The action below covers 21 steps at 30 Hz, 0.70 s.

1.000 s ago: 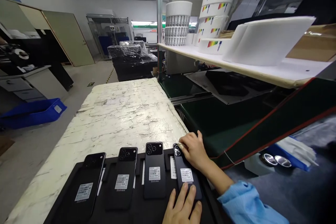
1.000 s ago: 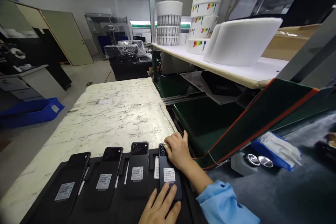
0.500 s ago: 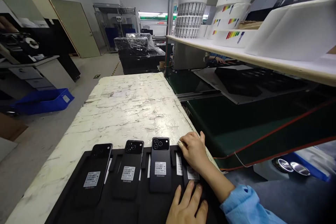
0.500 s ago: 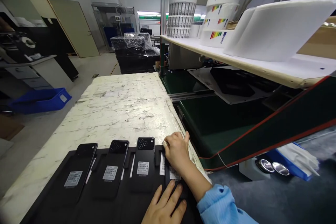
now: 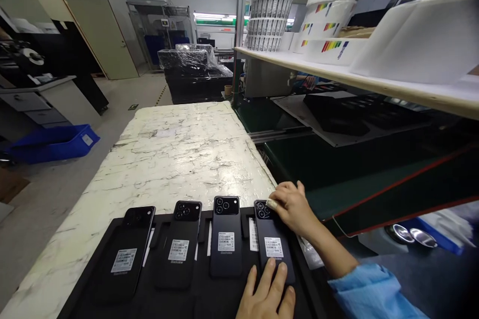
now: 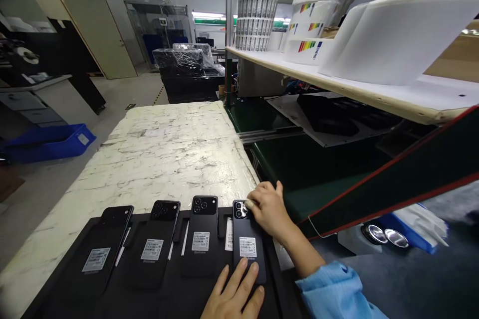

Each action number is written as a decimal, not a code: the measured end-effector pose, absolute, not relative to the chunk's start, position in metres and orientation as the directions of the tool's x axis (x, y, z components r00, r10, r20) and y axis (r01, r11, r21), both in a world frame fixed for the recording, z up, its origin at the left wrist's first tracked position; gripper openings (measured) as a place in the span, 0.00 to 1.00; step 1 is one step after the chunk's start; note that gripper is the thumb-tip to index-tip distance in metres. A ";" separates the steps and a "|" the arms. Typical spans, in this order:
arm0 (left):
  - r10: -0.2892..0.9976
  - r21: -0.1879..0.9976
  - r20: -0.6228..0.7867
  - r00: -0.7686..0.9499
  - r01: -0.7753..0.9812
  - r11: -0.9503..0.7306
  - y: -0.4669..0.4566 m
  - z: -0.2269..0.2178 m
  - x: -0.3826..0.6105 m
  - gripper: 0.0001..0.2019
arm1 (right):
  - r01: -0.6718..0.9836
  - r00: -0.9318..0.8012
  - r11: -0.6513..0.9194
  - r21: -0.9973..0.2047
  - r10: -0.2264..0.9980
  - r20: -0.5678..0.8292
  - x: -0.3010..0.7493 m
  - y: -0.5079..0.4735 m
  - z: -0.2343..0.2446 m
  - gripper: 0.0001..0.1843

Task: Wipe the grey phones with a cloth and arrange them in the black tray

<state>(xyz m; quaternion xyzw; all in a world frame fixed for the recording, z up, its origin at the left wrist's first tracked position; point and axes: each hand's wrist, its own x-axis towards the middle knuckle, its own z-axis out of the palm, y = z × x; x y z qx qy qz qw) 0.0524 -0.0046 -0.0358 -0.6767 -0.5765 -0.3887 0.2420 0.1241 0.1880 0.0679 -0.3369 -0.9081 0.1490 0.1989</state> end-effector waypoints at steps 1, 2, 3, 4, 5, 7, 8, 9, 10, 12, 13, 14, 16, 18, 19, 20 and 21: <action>0.570 0.125 0.821 0.023 0.968 -0.220 -0.004 -0.037 0.053 0.05 | 0.511 -0.730 0.759 -0.403 0.631 0.262 0.117 0.182 0.067 0.06; 0.550 0.127 0.835 0.016 0.967 -0.221 -0.003 -0.039 0.053 0.05 | 0.470 -0.766 0.790 -0.393 0.586 0.264 0.111 0.176 0.067 0.05; 0.539 0.126 0.842 0.014 0.967 -0.223 -0.002 -0.041 0.054 0.04 | 0.439 -0.790 0.815 -0.378 0.551 0.269 0.105 0.170 0.067 0.05; 0.540 0.121 0.841 0.020 0.967 -0.225 -0.002 -0.043 0.054 0.04 | 0.423 -0.801 0.831 -0.361 0.529 0.279 0.099 0.165 0.066 0.05; 0.554 0.117 0.832 0.027 0.968 -0.223 -0.002 -0.044 0.054 0.05 | 0.421 -0.801 0.839 -0.346 0.522 0.291 0.094 0.163 0.066 0.05; 0.597 0.119 0.802 0.032 0.970 -0.213 -0.003 -0.044 0.054 0.05 | 0.449 -0.778 0.830 -0.331 0.545 0.313 0.087 0.168 0.065 0.06; 0.615 0.124 0.788 0.032 0.970 -0.209 -0.004 -0.043 0.054 0.05 | 0.474 -0.756 0.815 -0.333 0.570 0.321 0.086 0.174 0.064 0.06; 0.624 0.129 0.781 0.030 0.970 -0.208 -0.004 -0.043 0.053 0.06 | 0.502 -0.732 0.796 -0.339 0.600 0.325 0.087 0.182 0.063 0.07; 0.624 0.130 0.781 0.029 0.969 -0.208 -0.005 -0.041 0.053 0.06 | 0.530 -0.704 0.773 -0.350 0.631 0.326 0.090 0.189 0.061 0.08; 0.605 0.116 0.796 0.040 0.969 -0.217 -0.005 -0.040 0.051 0.06 | 0.581 -0.637 0.718 -0.384 0.695 0.335 0.104 0.199 0.054 0.09; 0.592 0.111 0.805 0.041 0.970 -0.218 -0.005 -0.039 0.051 0.06 | 0.600 -0.600 0.692 -0.401 0.721 0.346 0.114 0.200 0.050 0.10; 0.575 0.111 0.818 0.034 0.970 -0.216 -0.004 -0.039 0.051 0.06 | 0.614 -0.565 0.671 -0.416 0.742 0.361 0.124 0.198 0.046 0.11; 0.544 0.121 0.839 0.015 0.969 -0.213 -0.003 -0.038 0.051 0.06 | 0.628 -0.521 0.647 -0.433 0.763 0.384 0.143 0.190 0.040 0.12; 0.527 0.144 0.850 -0.014 0.968 -0.207 -0.001 -0.037 0.053 0.06 | 0.623 -0.532 0.653 -0.429 0.757 0.380 0.152 0.178 0.038 0.11; 0.527 0.155 0.849 -0.026 0.967 -0.202 -0.001 -0.037 0.054 0.06 | 0.612 -0.551 0.666 -0.426 0.746 0.374 0.151 0.172 0.040 0.11; 0.538 0.162 0.842 -0.030 0.966 -0.199 -0.001 -0.037 0.055 0.06 | 0.595 -0.574 0.683 -0.423 0.730 0.371 0.147 0.168 0.042 0.11; 0.554 0.166 0.832 -0.030 0.966 -0.198 -0.001 -0.037 0.056 0.06 | 0.572 -0.598 0.704 -0.421 0.709 0.373 0.139 0.164 0.046 0.10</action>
